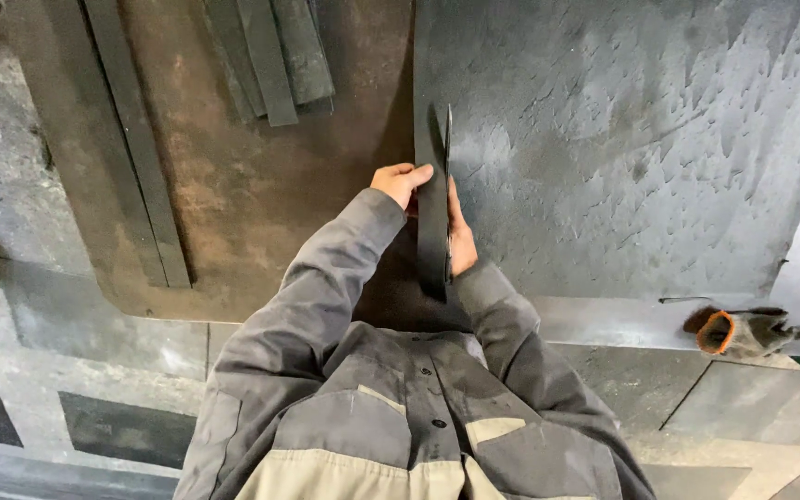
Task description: The recorder uses large industrial scissors to cut strips from a thick black rubber sheet on a metal workbench.
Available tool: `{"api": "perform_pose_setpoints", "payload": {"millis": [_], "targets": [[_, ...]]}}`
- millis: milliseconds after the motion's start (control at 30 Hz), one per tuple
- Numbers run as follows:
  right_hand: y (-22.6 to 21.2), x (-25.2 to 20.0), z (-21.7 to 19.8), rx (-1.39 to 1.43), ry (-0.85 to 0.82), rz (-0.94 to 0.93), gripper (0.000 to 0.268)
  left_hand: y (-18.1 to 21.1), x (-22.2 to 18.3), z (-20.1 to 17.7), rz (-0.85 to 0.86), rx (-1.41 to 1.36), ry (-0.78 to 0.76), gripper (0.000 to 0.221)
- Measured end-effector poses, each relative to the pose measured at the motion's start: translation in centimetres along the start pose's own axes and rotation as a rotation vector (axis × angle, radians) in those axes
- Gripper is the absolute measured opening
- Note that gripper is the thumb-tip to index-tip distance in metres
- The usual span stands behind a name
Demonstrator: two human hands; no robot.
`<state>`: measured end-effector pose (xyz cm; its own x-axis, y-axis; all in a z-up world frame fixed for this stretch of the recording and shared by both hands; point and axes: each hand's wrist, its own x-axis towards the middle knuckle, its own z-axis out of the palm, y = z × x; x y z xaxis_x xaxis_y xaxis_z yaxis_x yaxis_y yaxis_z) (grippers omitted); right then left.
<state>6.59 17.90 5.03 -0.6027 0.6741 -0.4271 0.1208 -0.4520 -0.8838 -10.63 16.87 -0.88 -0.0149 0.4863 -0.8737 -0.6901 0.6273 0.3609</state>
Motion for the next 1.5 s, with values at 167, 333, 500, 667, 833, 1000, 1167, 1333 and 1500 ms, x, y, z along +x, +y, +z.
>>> {"api": "perform_pose_setpoints", "payload": {"millis": [167, 333, 500, 667, 833, 1000, 1167, 1333, 1500], "targets": [[3.0, 0.5, -0.6, 0.010, 0.007, -0.071, 0.088, 1.3, -0.7, 0.4, 0.018, 0.042, 0.006, 0.024], [3.5, 0.6, -0.1, -0.074, 0.105, 0.064, 0.085, 1.7, -1.3, 0.3, -0.012, 0.017, -0.013, 0.026], [-0.2, 1.2, 0.8, -0.290, 0.191, 0.334, 0.080, 2.1, -0.3, -0.6, -0.023, 0.078, -0.033, 0.030], [3.6, 0.2, 0.1, -0.368, 0.175, 0.080, 0.080, 8.6, 0.2, 2.0, -0.056, 0.066, -0.052, 0.038], [1.7, 1.9, 0.3, 0.103, 0.039, -0.054, 0.086, 6.9, 3.7, 1.5, 0.060, -0.025, 0.142, 0.033], [-0.7, 6.8, -0.4, 0.299, -0.023, -0.023, 0.088, 7.2, 2.5, 1.7, 0.119, 0.055, 0.082, 0.028], [-0.3, 6.9, -0.6, 0.223, -0.024, -0.042, 0.086, 6.5, 3.3, 1.2, 0.140, 0.035, 0.050, 0.029], [0.4, 7.4, -0.1, 0.184, 0.072, -0.004, 0.084, 6.9, 2.9, 1.1, 0.120, 0.030, 0.073, 0.029], [-2.2, 7.4, 0.6, -0.155, 0.201, 0.177, 0.078, 10.7, 1.4, 1.9, -0.009, 0.141, -0.025, 0.034]]}}
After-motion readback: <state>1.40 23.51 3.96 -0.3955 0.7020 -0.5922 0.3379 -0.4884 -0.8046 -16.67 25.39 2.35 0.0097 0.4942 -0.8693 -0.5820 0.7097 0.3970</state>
